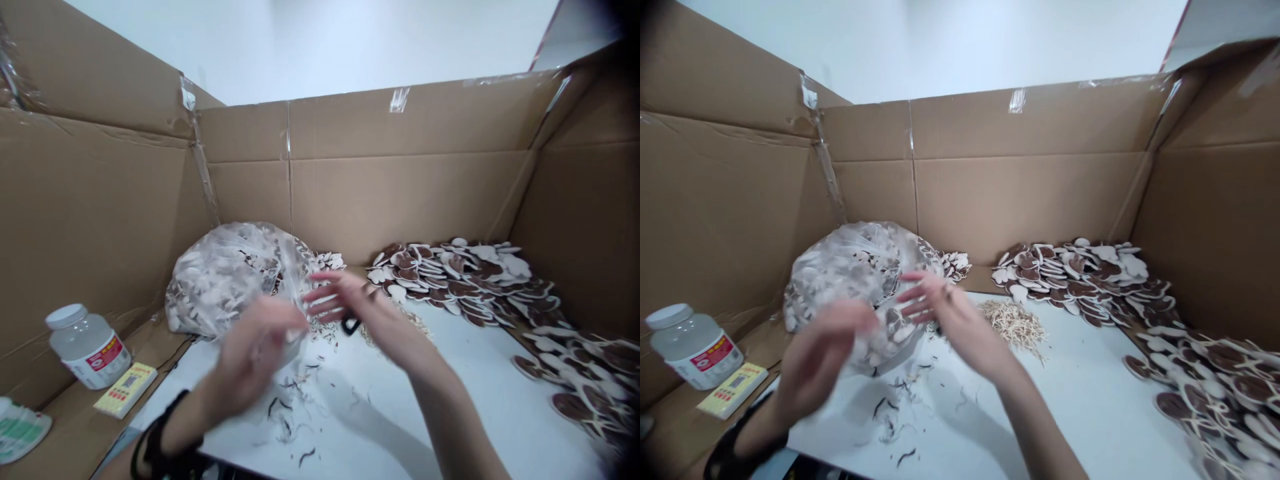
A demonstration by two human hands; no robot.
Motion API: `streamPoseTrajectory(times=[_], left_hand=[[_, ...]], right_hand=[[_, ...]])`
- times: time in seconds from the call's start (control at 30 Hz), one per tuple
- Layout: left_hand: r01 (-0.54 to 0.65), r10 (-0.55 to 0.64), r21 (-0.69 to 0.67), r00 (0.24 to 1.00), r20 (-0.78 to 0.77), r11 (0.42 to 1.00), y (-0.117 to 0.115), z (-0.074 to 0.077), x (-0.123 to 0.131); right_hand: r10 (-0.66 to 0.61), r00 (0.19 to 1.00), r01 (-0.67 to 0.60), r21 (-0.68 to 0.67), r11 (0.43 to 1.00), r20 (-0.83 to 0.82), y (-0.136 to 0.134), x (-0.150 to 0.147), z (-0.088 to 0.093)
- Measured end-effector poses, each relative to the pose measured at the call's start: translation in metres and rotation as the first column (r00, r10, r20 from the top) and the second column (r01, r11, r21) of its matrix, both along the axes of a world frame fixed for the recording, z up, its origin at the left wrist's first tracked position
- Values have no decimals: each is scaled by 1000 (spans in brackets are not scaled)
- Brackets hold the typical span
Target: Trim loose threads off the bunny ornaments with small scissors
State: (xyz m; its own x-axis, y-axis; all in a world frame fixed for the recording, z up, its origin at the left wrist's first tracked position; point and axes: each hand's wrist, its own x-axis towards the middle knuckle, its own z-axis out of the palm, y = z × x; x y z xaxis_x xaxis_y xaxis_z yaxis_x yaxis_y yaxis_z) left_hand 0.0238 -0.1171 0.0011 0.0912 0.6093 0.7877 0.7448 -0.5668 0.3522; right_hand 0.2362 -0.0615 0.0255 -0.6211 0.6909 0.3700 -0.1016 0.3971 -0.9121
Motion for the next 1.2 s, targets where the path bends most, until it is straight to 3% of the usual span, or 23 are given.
streamPoseTrajectory(times=[0.1,0.2,0.3,0.4,0.5,0.57,0.67,0.73,0.83,0.93,1.03,1.13,1.2], left_hand=[[-78,73,-337,997,-29,938,30,-5,-33],[-16,-40,-588,996,-83,808,52,-18,-48],[19,-77,-679,995,-56,734,59,-31,-40],[50,-59,-695,998,11,717,60,-38,-28],[80,3,-664,992,123,743,64,-39,-35],[61,95,-591,968,231,805,66,-37,-49],[-41,228,-405,876,426,913,62,-25,-70],[-114,250,-274,806,536,955,53,-14,-72],[-120,182,-141,765,618,983,39,2,-50],[-4,55,-82,782,621,997,32,18,-10],[147,-78,-78,825,560,986,36,31,28],[163,-125,-76,923,363,984,46,36,55],[138,-118,-53,952,281,989,53,34,66]], right_hand=[[-287,945,298,54,953,-160,11,24,9],[-371,908,391,77,917,-194,11,31,11],[-399,900,419,98,903,-174,8,28,10],[-386,913,400,101,911,-132,7,23,9],[-366,925,375,95,922,-98,6,19,8],[-368,924,379,115,918,-107,6,18,7],[-411,897,436,182,881,-160,8,16,5],[-442,881,469,175,866,-171,9,14,3],[-414,903,425,95,900,-116,9,8,-1],[-332,942,336,80,939,-57,3,3,-2],[-319,947,320,133,938,-34,-2,-1,-1],[-441,897,436,253,864,-42,2,0,0],[-582,810,565,358,743,-70,7,3,2]])
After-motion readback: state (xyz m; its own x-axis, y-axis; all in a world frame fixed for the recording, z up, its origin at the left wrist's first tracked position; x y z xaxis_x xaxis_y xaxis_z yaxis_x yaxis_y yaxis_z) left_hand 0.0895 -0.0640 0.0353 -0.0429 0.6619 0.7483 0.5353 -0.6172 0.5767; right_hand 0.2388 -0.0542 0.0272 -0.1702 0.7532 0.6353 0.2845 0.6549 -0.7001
